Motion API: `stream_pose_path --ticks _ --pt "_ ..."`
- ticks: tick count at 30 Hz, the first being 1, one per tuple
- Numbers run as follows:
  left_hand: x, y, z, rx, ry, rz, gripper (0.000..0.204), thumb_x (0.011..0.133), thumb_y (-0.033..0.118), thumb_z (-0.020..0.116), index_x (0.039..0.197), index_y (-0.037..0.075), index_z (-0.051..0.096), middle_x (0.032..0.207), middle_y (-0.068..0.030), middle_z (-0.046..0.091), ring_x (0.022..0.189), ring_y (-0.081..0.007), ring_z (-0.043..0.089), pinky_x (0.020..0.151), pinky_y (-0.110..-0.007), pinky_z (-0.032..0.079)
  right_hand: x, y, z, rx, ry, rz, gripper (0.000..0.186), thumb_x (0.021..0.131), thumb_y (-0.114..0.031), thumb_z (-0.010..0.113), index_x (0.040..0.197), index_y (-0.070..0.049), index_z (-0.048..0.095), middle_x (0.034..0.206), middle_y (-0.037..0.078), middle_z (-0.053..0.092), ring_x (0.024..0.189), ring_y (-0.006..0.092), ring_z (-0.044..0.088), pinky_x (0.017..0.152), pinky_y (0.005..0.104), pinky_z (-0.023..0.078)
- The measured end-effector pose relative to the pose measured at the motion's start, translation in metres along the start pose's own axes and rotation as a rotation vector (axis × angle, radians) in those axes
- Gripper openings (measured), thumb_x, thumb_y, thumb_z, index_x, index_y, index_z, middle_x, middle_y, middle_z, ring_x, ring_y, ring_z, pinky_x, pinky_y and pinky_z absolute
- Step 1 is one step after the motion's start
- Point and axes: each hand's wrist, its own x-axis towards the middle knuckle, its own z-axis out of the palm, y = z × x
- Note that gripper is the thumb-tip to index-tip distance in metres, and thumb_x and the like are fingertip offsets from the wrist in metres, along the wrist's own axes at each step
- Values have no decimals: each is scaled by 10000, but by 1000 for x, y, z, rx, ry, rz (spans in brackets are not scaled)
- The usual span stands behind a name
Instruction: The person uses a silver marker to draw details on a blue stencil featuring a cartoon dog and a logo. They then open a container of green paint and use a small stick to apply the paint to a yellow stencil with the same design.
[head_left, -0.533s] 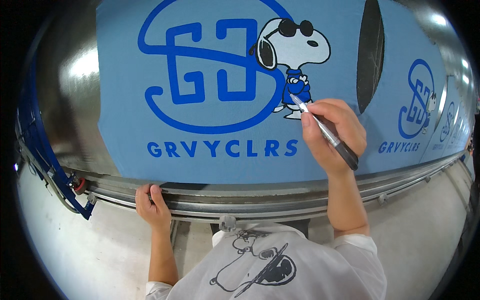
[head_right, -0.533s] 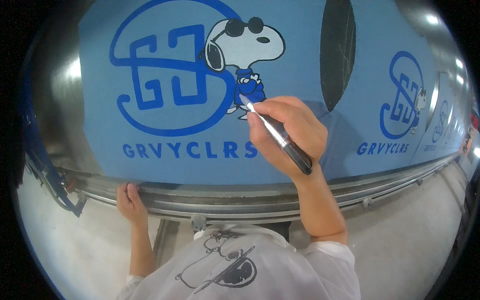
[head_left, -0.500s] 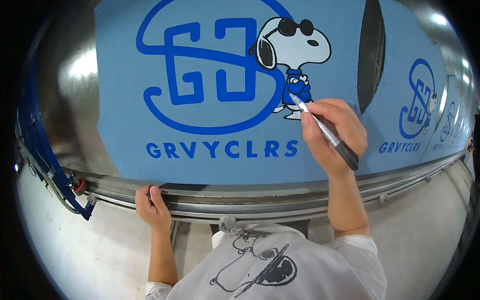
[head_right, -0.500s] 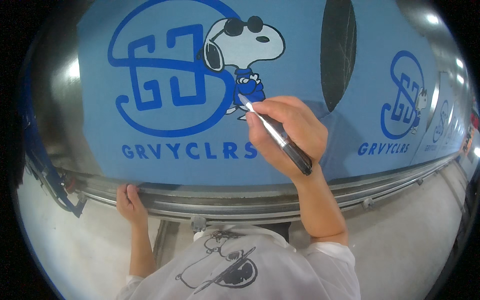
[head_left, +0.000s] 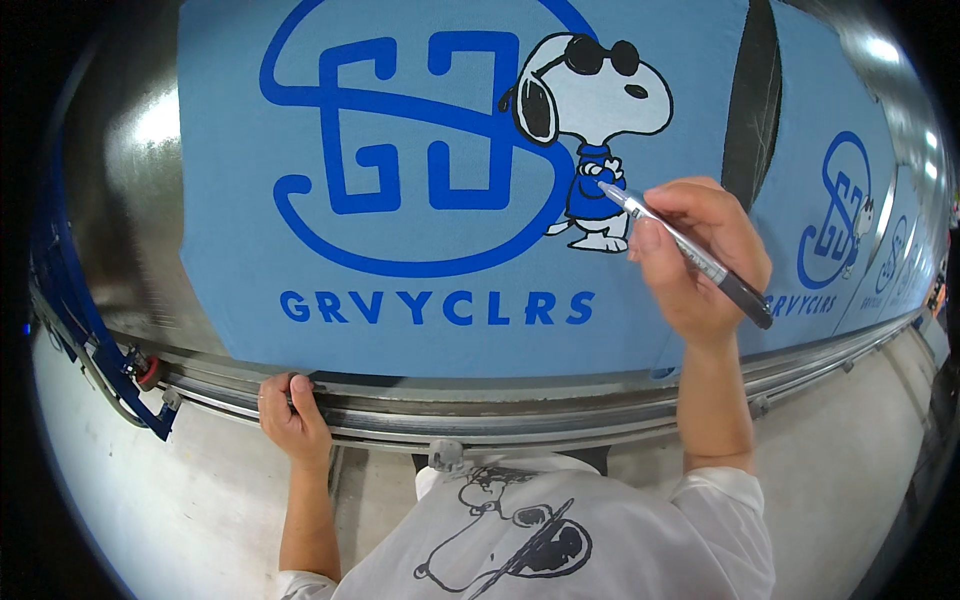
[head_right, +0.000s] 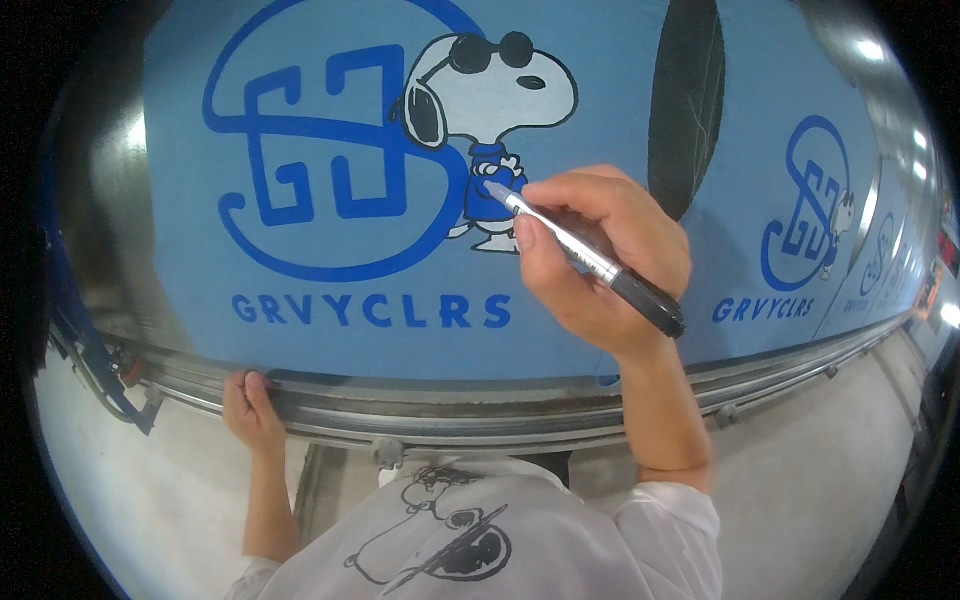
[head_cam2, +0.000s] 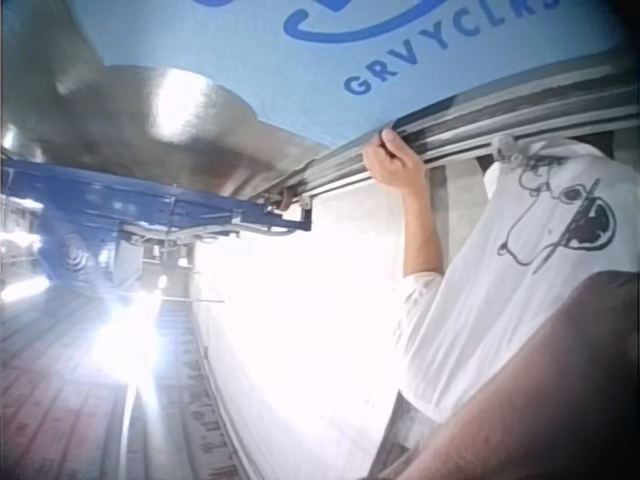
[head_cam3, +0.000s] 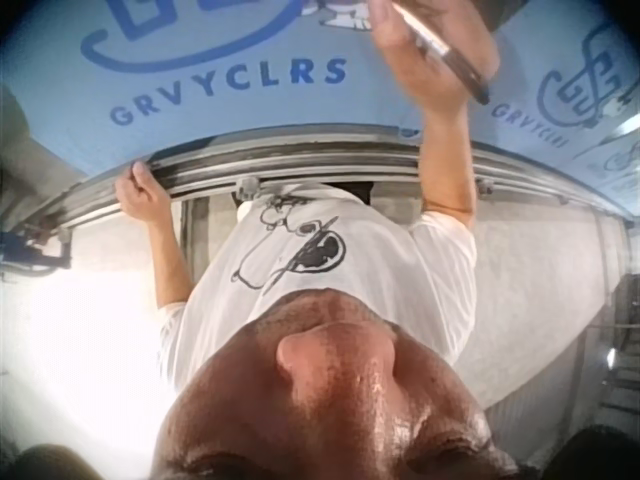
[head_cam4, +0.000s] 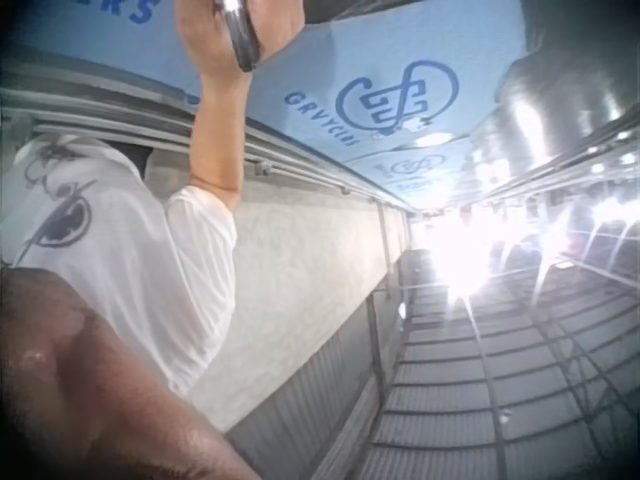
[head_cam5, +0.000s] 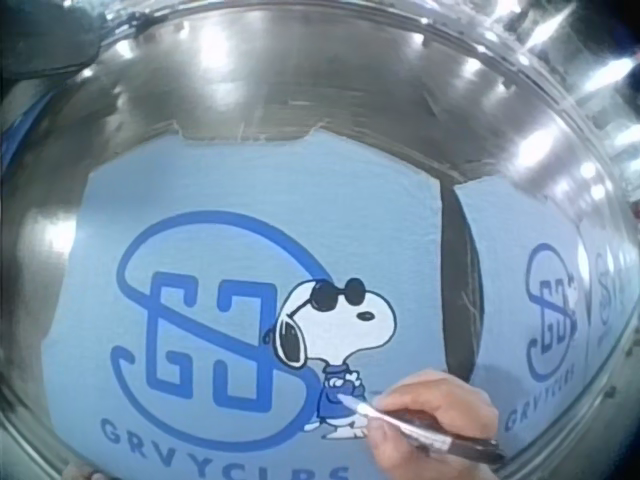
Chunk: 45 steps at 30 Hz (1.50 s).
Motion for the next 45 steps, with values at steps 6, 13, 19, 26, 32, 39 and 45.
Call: stream_pose_path --ticks 6,13,19,26,32,39,45 --pt "6 5 -4 31 -53 61 249 1040 197 558 865 25 594 753 -84 602 709 -285 537 685 -398 420 3 3 1 -200 -50 -149 153 763 4 781 900 -8 716 787 110 723 653 173 684 570 254 531" --pt "8 5 -5 55 -74 58 243 1035 187 552 862 21 590 776 -100 587 715 -299 531 687 -406 411 5 6 4 -203 -51 -195 155 749 16 782 890 -4 723 785 113 729 655 179 690 577 255 536" --pt "8 7 -5 53 -68 60 243 1035 184 554 862 17 589 778 -106 583 720 -298 532 684 -403 410 8 8 3 -200 -84 -263 119 789 54 724 905 43 701 804 144 710 628 149 643 540 235 483" --pt "9 7 -4 48 -58 68 248 1039 190 555 864 18 591 777 -99 590 715 -291 532 679 -399 411 9 5 3 -228 -69 -234 143 748 9 778 877 -9 719 768 109 730 649 176 697 573 249 539" --pt "8 8 -3 42 -52 55 256 1040 193 554 853 23 587 762 -92 590 711 -287 531 678 -394 412 9 6 3 -239 -72 -228 138 751 -2 777 875 -9 716 764 108 727 643 175 694 565 245 538" --pt "8 7 -3 43 -49 55 266 1043 197 547 839 29 579 744 -85 591 704 -275 526 673 -386 413 8 6 3 -238 -68 -223 135 751 -3 775 872 -9 713 762 107 724 634 173 689 555 247 536" --pt "7 6 -3 37 -45 53 271 1046 200 543 840 27 579 738 -81 593 704 -269 526 674 -385 416 9 4 3 -241 -69 -215 129 750 -1 771 864 -11 713 753 104 722 628 175 686 550 247 531"
